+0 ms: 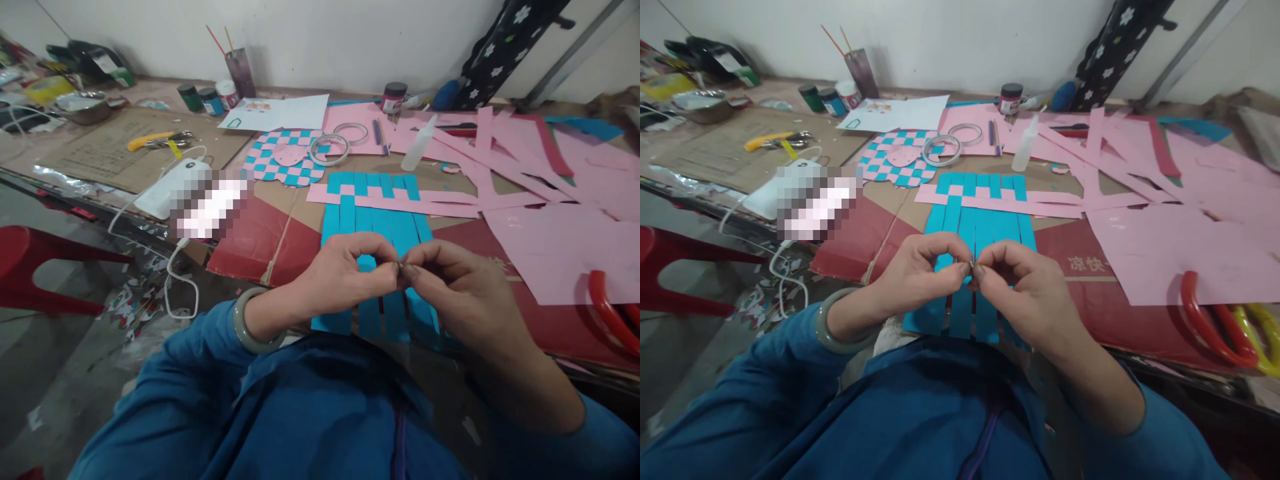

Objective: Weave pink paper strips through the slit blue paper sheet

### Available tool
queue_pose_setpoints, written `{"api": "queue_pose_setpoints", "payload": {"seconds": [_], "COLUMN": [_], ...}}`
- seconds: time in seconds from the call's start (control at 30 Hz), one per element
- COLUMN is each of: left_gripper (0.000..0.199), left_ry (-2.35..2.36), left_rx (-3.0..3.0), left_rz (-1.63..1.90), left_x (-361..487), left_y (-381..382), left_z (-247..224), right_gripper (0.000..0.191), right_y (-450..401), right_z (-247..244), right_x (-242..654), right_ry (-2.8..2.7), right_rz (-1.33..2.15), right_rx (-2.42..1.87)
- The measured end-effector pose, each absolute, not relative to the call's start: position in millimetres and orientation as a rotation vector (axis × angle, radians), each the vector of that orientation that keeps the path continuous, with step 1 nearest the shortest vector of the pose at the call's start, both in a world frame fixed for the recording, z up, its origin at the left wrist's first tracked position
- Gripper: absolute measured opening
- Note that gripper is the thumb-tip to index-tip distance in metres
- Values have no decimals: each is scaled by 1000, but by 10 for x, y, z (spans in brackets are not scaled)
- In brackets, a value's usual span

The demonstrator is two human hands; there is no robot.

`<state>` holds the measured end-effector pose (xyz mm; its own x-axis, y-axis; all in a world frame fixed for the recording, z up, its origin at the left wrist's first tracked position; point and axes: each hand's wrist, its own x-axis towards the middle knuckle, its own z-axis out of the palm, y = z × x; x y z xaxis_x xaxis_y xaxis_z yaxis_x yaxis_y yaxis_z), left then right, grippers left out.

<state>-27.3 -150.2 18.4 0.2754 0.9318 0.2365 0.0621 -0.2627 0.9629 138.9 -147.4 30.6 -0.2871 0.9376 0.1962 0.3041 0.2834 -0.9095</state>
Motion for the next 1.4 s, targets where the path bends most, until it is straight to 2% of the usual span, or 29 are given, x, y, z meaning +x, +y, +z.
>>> {"api": "queue_pose_setpoints", "payload": {"seconds": [0.2,0.37,0.57,0.77,1.4], "left_gripper": [8,12,18,10,9], "left_ry": [934,935,992,957,890], "left_rx": [1558,1501,1566,1576,1536], "left_rz": [1143,1121,1084,1087,1101], "left_x": [-265,-269,-294,-305,-292], "left_y": [-1487,-1490,-1487,-1480,-1473], "left_z": [175,168,161,177,129], "right_gripper": [17,14,12,9,15], "right_y": [-1423,-1412,-1464,-1466,-1464], "right_z": [197,89,206,284,231], "right_x": [1414,1442,1406,1404,1372], "right_ry": [-1559,-1408,-1557,-1799,-1679], "right_rz": [1355,1484,1251,1035,1250], "right_rx": [-1029,-978,-1105,-1192,-1140]}}
